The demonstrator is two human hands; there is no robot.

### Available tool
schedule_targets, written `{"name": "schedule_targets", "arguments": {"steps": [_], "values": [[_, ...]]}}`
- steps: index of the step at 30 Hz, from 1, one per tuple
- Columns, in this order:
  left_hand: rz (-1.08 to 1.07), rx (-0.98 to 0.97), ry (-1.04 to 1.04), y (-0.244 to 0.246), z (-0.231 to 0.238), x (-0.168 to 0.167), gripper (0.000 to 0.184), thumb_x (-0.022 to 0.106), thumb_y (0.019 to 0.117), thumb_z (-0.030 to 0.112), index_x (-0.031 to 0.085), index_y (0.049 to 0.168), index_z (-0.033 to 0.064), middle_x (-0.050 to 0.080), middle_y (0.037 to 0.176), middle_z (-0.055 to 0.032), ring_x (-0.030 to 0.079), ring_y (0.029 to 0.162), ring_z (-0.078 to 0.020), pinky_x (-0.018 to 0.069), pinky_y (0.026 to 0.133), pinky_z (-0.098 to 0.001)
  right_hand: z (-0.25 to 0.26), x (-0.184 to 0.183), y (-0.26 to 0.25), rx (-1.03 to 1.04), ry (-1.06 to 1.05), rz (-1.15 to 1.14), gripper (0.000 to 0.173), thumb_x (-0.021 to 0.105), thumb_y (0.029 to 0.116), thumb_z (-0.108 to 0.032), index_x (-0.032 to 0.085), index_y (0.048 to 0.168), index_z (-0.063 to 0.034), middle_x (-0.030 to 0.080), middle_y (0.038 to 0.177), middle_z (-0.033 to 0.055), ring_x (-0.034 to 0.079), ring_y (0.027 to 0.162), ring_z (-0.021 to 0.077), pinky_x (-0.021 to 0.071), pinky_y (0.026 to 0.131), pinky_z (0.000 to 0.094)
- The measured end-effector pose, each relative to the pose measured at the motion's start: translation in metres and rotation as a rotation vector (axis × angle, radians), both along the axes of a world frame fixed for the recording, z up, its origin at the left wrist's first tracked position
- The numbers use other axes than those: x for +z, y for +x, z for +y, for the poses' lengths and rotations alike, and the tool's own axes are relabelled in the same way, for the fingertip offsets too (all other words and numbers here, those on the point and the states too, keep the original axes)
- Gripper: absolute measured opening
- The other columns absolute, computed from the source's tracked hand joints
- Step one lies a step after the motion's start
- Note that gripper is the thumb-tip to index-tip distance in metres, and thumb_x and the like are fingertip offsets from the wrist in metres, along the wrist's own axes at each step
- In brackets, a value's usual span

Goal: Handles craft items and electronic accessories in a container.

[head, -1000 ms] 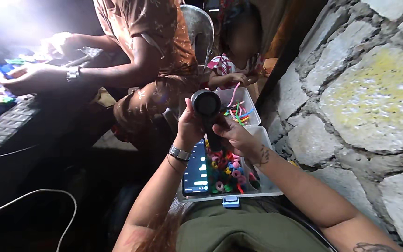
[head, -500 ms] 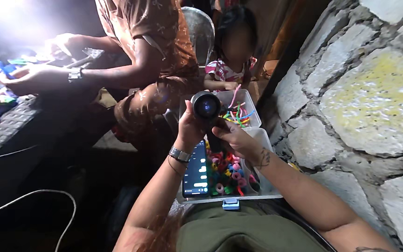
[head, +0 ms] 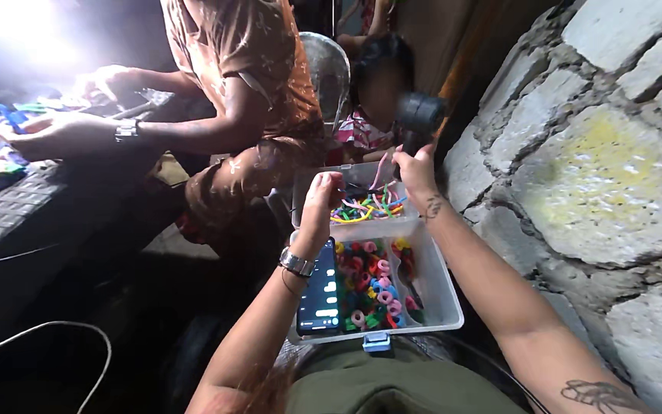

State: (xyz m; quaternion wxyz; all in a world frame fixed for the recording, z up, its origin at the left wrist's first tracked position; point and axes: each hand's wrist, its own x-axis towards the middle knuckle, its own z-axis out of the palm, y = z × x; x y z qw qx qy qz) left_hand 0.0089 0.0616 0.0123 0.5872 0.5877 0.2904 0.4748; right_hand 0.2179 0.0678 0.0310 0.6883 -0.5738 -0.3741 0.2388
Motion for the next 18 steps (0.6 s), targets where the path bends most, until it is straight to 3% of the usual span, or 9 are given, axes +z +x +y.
{"name": "schedule_targets", "arguments": {"steps": [3,7,10,13,15,18], "values": [[0.054,-0.008,0.045,0.002,0.0,0.0,0.039,0.03,0.1098,0.033,0.06,0.12,0.0091,0.06,0.103,0.0004,0.059,0.086,-0.0074,0.0515,0.077,-0.0272,0.026,-0.019,0.02,-0.083,0.015,0.004,0.085,0.067,0.0784,0.007,0.026,0.152,-0.0009,0.048,0.144,0.0208,0.053,0.13,0.0261,0.0488,0.106,0.0423],[0.093,0.003,0.077,0.004,0.0,0.0,0.033,0.036,0.1095,0.026,0.062,0.116,0.0063,0.062,0.101,-0.0008,0.058,0.084,-0.0065,0.0504,0.075,-0.0253,0.041,-0.034,0.034,-0.17,0.016,0.022,0.08,0.079,0.0741,0.007,0.042,0.144,-0.0016,0.056,0.135,0.0207,0.058,0.124,0.0289,0.052,0.102,0.0473],[0.123,0.009,0.09,0.003,0.0,-0.002,0.029,0.041,0.1085,0.023,0.063,0.115,0.0056,0.062,0.098,-0.0012,0.058,0.083,-0.0062,0.0493,0.075,-0.0256,0.037,-0.036,0.031,-0.197,-0.01,0.043,0.086,0.078,0.0764,0.009,0.035,0.15,-0.0029,0.053,0.141,0.0209,0.055,0.128,0.0288,0.0489,0.106,0.0456],[0.237,0.008,0.147,0.003,0.002,-0.003,0.028,0.046,0.1065,0.022,0.064,0.118,0.0041,0.062,0.105,-0.0075,0.061,0.092,-0.0143,0.0517,0.083,-0.0355,0.034,-0.042,0.034,-0.199,0.002,0.041,0.083,0.079,0.075,0.01,0.039,0.147,0.0001,0.05,0.143,0.0219,0.053,0.13,0.0288,0.0472,0.108,0.0432],[0.295,0.011,0.202,0.004,0.003,-0.004,0.026,0.049,0.1057,0.02,0.064,0.118,0.0025,0.062,0.108,-0.0107,0.062,0.096,-0.0181,0.0526,0.086,-0.0394,0.033,-0.044,0.034,-0.194,0.02,0.061,0.08,0.079,0.0743,0.011,0.04,0.144,0.0007,0.053,0.137,0.0213,0.056,0.124,0.0275,0.05,0.104,0.0414],[0.362,0.019,0.274,0.004,0.001,-0.003,0.024,0.051,0.1044,0.018,0.066,0.115,0.0023,0.061,0.105,-0.0101,0.06,0.091,-0.0171,0.0513,0.081,-0.037,0.034,-0.047,0.035,-0.189,0.018,0.09,0.085,0.079,0.0748,0.011,0.036,0.146,-0.0018,0.054,0.134,0.0209,0.058,0.12,0.0273,0.052,0.1,0.0418]]}}
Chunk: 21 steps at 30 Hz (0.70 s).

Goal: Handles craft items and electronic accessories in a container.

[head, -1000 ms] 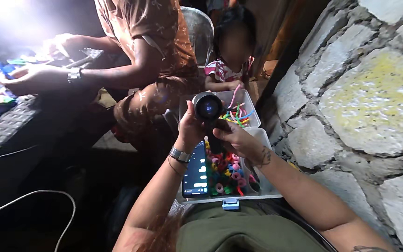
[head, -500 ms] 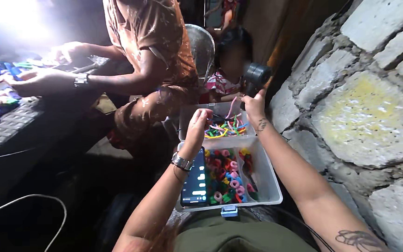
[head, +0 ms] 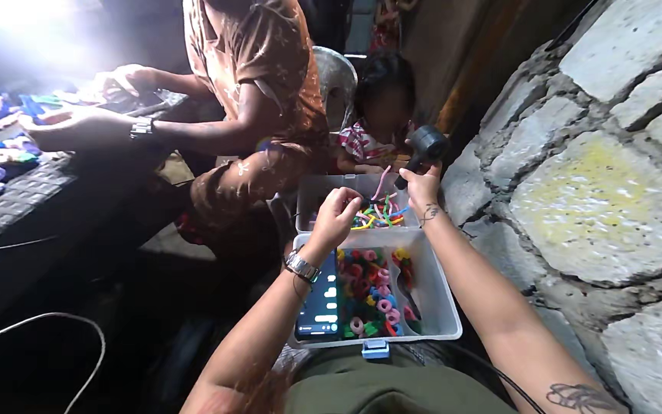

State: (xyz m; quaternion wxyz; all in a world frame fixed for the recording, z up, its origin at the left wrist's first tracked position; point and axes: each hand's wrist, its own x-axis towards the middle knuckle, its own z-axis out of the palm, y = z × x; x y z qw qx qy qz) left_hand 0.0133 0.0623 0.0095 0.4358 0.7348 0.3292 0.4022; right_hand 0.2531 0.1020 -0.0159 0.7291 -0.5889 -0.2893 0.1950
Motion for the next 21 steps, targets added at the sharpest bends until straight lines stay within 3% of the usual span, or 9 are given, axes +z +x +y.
{"name": "schedule_targets", "arguments": {"steps": [4,7,10,14,17,21], "values": [[0.035,-0.002,0.045,-0.001,-0.004,0.002,0.022,0.052,0.104,0.017,0.067,0.112,0.0032,0.06,0.103,-0.0084,0.058,0.084,-0.0138,0.0509,0.076,-0.033,-0.003,0.001,-0.003,0.024,-0.02,-0.085,0.083,0.079,0.0749,0.01,0.039,0.146,-0.005,0.061,0.132,0.017,0.062,0.118,0.0267,0.0545,0.098,0.0436],[0.035,-0.013,0.063,-0.001,-0.004,0.002,0.021,0.053,0.1035,0.016,0.067,0.112,0.0029,0.06,0.102,-0.0084,0.059,0.083,-0.0136,0.0515,0.075,-0.032,-0.012,0.006,-0.009,0.03,-0.049,-0.147,0.084,0.078,0.0807,0.006,0.034,0.151,-0.0048,0.057,0.136,0.0198,0.06,0.121,0.0303,0.0521,0.099,0.0463],[0.048,-0.04,0.084,-0.001,-0.003,0.001,0.021,0.054,0.1033,0.016,0.067,0.112,0.0026,0.061,0.104,-0.0088,0.059,0.083,-0.013,0.0522,0.075,-0.031,-0.006,0.011,-0.01,-0.035,-0.014,-0.181,0.083,0.079,0.0766,0.009,0.036,0.147,-0.0007,0.06,0.132,0.0196,0.062,0.121,0.0265,0.0521,0.103,0.0422],[0.065,-0.068,0.116,-0.001,-0.005,0.002,0.019,0.055,0.1021,0.015,0.068,0.11,0.0026,0.061,0.105,-0.0084,0.059,0.084,-0.0117,0.0517,0.076,-0.0295,-0.007,0.013,-0.01,-0.118,-0.023,-0.209,0.09,0.086,0.0729,0.0,0.034,0.146,0.0016,0.052,0.138,0.0252,0.056,0.126,0.0325,0.0486,0.106,0.0465],[0.079,-0.081,0.139,-0.001,-0.005,0.002,0.018,0.056,0.1017,0.014,0.069,0.109,0.0029,0.061,0.105,-0.0081,0.059,0.083,-0.0111,0.0517,0.075,-0.0288,-0.007,0.011,-0.01,-0.143,0.071,-0.251,0.083,0.086,0.0711,0.003,0.041,0.141,0.0035,0.056,0.134,0.0254,0.059,0.122,0.0316,0.0504,0.103,0.0453],[0.102,-0.088,0.176,-0.001,-0.004,0.001,0.019,0.056,0.1012,0.015,0.069,0.107,0.0022,0.061,0.101,-0.0093,0.059,0.085,-0.0142,0.0519,0.076,-0.0323,-0.01,0.012,-0.008,-0.153,0.056,-0.315,0.068,0.084,0.0779,-0.003,0.046,0.132,0.0088,0.057,0.126,0.0255,0.059,0.116,0.029,0.0499,0.101,0.0411]]}}
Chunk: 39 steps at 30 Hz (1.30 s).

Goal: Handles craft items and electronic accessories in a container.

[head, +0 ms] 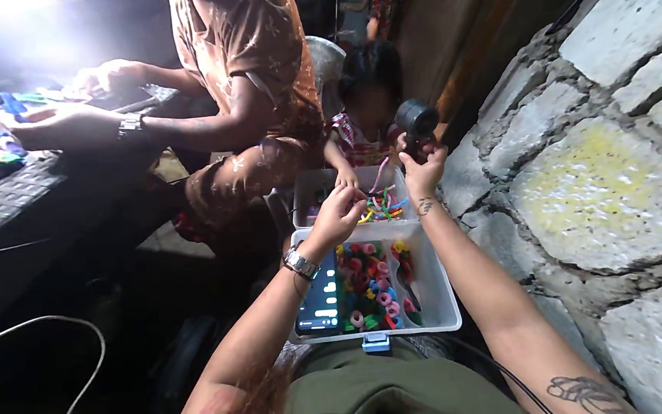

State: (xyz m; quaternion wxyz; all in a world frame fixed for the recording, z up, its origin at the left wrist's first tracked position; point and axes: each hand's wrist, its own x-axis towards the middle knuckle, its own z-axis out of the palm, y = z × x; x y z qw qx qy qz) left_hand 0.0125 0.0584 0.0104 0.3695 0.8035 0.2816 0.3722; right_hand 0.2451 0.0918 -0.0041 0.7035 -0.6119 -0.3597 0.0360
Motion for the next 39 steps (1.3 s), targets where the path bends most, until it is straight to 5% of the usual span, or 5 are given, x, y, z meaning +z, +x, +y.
{"name": "schedule_targets", "arguments": {"steps": [13,22,26,31,39], "values": [[-0.068,0.238,-0.048,-0.01,-0.001,0.002,0.027,0.045,0.1057,0.014,0.062,0.122,0.0012,0.062,0.112,-0.0173,0.062,0.089,-0.0243,0.0527,0.078,-0.0424,-0.015,0.013,-0.022,0.249,-0.333,-0.268,0.033,0.06,0.0998,-0.014,0.057,0.125,0.0074,0.068,0.104,0.0219,0.069,0.091,0.03,0.0566,0.085,0.0473],[0.002,0.183,0.005,-0.006,-0.002,0.002,0.021,0.049,0.1047,0.009,0.066,0.116,0.0017,0.063,0.112,-0.0141,0.063,0.09,-0.0206,0.0548,0.079,-0.0384,-0.01,0.0,-0.048,0.846,-0.898,-0.952,0.018,0.068,0.0962,-0.015,0.076,0.109,-0.006,0.065,0.121,0.0205,0.063,0.114,0.0377,0.0507,0.095,0.0587],[0.165,0.229,-0.007,-0.001,0.009,-0.001,0.028,0.055,0.1035,0.014,0.067,0.127,0.0041,0.063,0.129,-0.0162,0.06,0.119,-0.0313,0.0476,0.102,-0.052,-0.036,0.021,-0.051,0.844,-0.424,-0.839,0.016,0.062,0.0968,-0.004,0.077,0.103,-0.0015,0.073,0.105,0.0142,0.07,0.099,0.0262,0.0553,0.091,0.0465],[0.109,0.229,-0.01,0.0,0.004,0.004,0.028,0.053,0.1066,0.021,0.071,0.1,0.0006,0.063,0.089,-0.0104,0.063,0.085,-0.0231,0.0512,0.081,-0.0454,-0.059,0.029,-0.05,0.854,-0.403,-0.145,0.012,0.061,0.1019,-0.012,0.07,0.104,-0.003,0.067,0.088,0.0034,0.06,0.074,0.0076,0.053,0.071,0.027],[-0.162,0.023,-0.167,-0.003,0.005,0.002,0.027,0.049,0.105,0.018,0.074,0.104,0.007,0.064,0.108,-0.002,0.059,0.1,-0.0102,0.0505,0.088,-0.0321,-0.062,0.02,-0.04,1.185,-0.255,0.311,0.029,0.035,0.1045,-0.023,0.062,0.094,-0.0169,0.066,0.086,-0.0046,0.063,0.078,0.0051,0.0541,0.072,0.0233]]}}
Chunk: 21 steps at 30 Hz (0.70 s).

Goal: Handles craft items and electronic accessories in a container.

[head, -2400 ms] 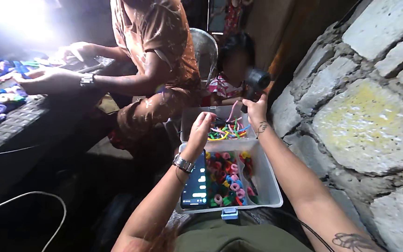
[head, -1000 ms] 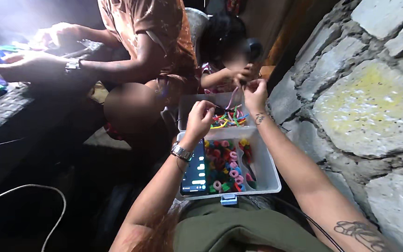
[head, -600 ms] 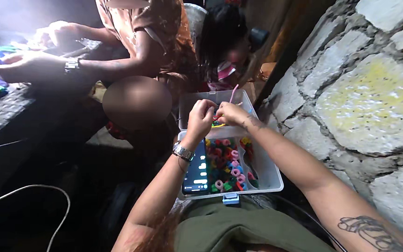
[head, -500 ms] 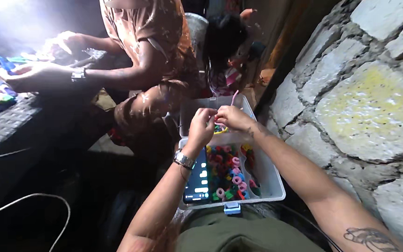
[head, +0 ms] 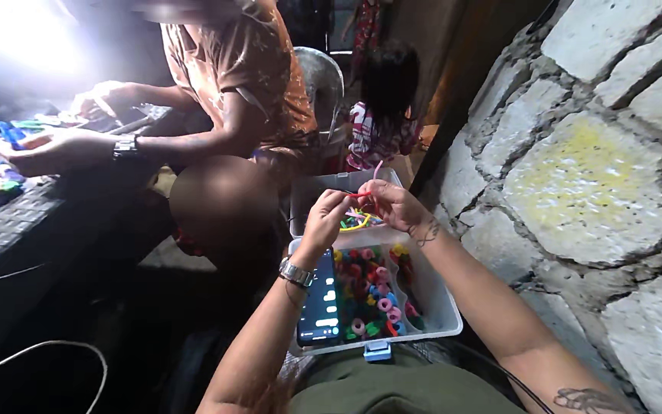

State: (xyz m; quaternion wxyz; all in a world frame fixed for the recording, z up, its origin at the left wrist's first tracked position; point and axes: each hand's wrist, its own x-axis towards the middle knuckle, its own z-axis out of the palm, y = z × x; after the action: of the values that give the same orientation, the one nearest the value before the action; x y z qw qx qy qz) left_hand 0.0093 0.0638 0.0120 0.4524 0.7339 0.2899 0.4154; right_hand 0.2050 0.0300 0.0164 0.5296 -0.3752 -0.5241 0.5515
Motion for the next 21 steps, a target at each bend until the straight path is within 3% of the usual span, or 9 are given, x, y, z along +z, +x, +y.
{"name": "schedule_targets", "arguments": {"steps": [2,5,9,11,13,15,16,18,21], "values": [[-0.006,0.05,0.001,-0.003,0.002,0.001,0.025,0.051,0.1038,0.016,0.074,0.098,0.0059,0.063,0.104,-0.0019,0.059,0.098,-0.01,0.0502,0.087,-0.0317,0.004,-0.003,-0.001,-0.125,0.119,-0.251,0.021,0.048,0.1027,-0.015,0.061,0.087,-0.0098,0.062,0.08,-0.0039,0.057,0.071,0.0028,0.0486,0.067,0.0214],[0.117,0.196,0.091,-0.006,0.003,0.002,0.028,0.053,0.1041,0.017,0.074,0.093,0.0038,0.063,0.094,-0.0033,0.06,0.09,-0.0126,0.0496,0.083,-0.0353,0.009,-0.002,0.001,-0.321,0.25,-0.636,0.022,0.067,0.0971,-0.012,0.064,0.079,-0.0001,0.061,0.086,0.0069,0.057,0.078,0.0129,0.0489,0.072,0.0326],[0.272,0.329,0.178,-0.006,0.009,0.0,0.03,0.053,0.1048,0.02,0.074,0.09,0.0049,0.066,0.087,-0.0061,0.063,0.086,-0.0207,0.049,0.081,-0.0484,0.011,-0.004,0.008,-0.364,0.145,-0.853,0.027,0.066,0.0998,-0.022,0.067,0.085,0.0007,0.064,0.093,0.0135,0.062,0.086,0.0241,0.0508,0.08,0.0464],[0.443,0.321,0.098,-0.006,0.009,0.004,0.035,0.048,0.1079,0.025,0.074,0.098,0.0045,0.07,0.095,-0.0103,0.066,0.095,-0.0255,0.0497,0.088,-0.0526,0.01,-0.003,0.01,-0.313,0.021,-1.006,0.038,0.059,0.1041,-0.032,0.07,0.096,0.0033,0.066,0.101,0.0183,0.063,0.096,0.0301,0.0495,0.089,0.0508],[0.721,0.237,-0.022,-0.006,0.012,0.011,0.04,0.042,0.1097,0.031,0.072,0.114,0.006,0.07,0.116,-0.016,0.065,0.113,-0.0334,0.0458,0.098,-0.0613,0.008,0.002,0.008,-0.282,-0.085,-1.188,0.043,0.056,0.1046,-0.039,0.07,0.111,0.0006,0.066,0.119,0.02,0.061,0.115,0.0348,0.045,0.1,0.0562],[0.933,0.164,-0.077,-0.003,0.013,0.008,0.042,0.041,0.109,0.035,0.068,0.128,0.0102,0.061,0.137,-0.0179,0.059,0.125,-0.0381,0.0445,0.102,-0.0659,0.003,0.008,0.0,-0.313,-0.077,-1.276,0.041,0.059,0.1022,-0.038,0.067,0.123,-0.0038,0.061,0.131,0.0192,0.055,0.126,0.0372,0.0399,0.106,0.0587],[0.968,0.164,-0.079,-0.002,0.012,0.007,0.041,0.042,0.1085,0.036,0.067,0.13,0.0115,0.058,0.141,-0.0177,0.058,0.127,-0.0389,0.0449,0.101,-0.0656,-0.001,0.011,-0.005,-0.318,-0.021,-1.278,0.039,0.061,0.1016,-0.035,0.067,0.123,-0.0033,0.062,0.13,0.0195,0.056,0.125,0.0368,0.0419,0.106,0.0565],[0.942,0.186,-0.068,0.0,0.011,0.007,0.04,0.045,0.1076,0.035,0.066,0.131,0.0116,0.056,0.143,-0.0179,0.057,0.127,-0.0393,0.0454,0.102,-0.064,-0.014,0.019,-0.015,-0.209,0.097,-1.232,0.034,0.06,0.1015,-0.03,0.069,0.111,0.0014,0.065,0.114,0.0211,0.063,0.111,0.0346,0.0487,0.099,0.051],[0.841,0.216,-0.019,-0.003,0.011,0.005,0.036,0.047,0.1067,0.03,0.067,0.129,0.011,0.057,0.139,-0.0177,0.059,0.124,-0.0373,0.0472,0.101,-0.0608,-0.043,0.019,-0.034,0.255,0.073,-1.264,0.034,0.064,0.1003,-0.03,0.072,0.106,0.0023,0.069,0.105,0.0225,0.066,0.102,0.0373,0.0499,0.092,0.0576]]}}
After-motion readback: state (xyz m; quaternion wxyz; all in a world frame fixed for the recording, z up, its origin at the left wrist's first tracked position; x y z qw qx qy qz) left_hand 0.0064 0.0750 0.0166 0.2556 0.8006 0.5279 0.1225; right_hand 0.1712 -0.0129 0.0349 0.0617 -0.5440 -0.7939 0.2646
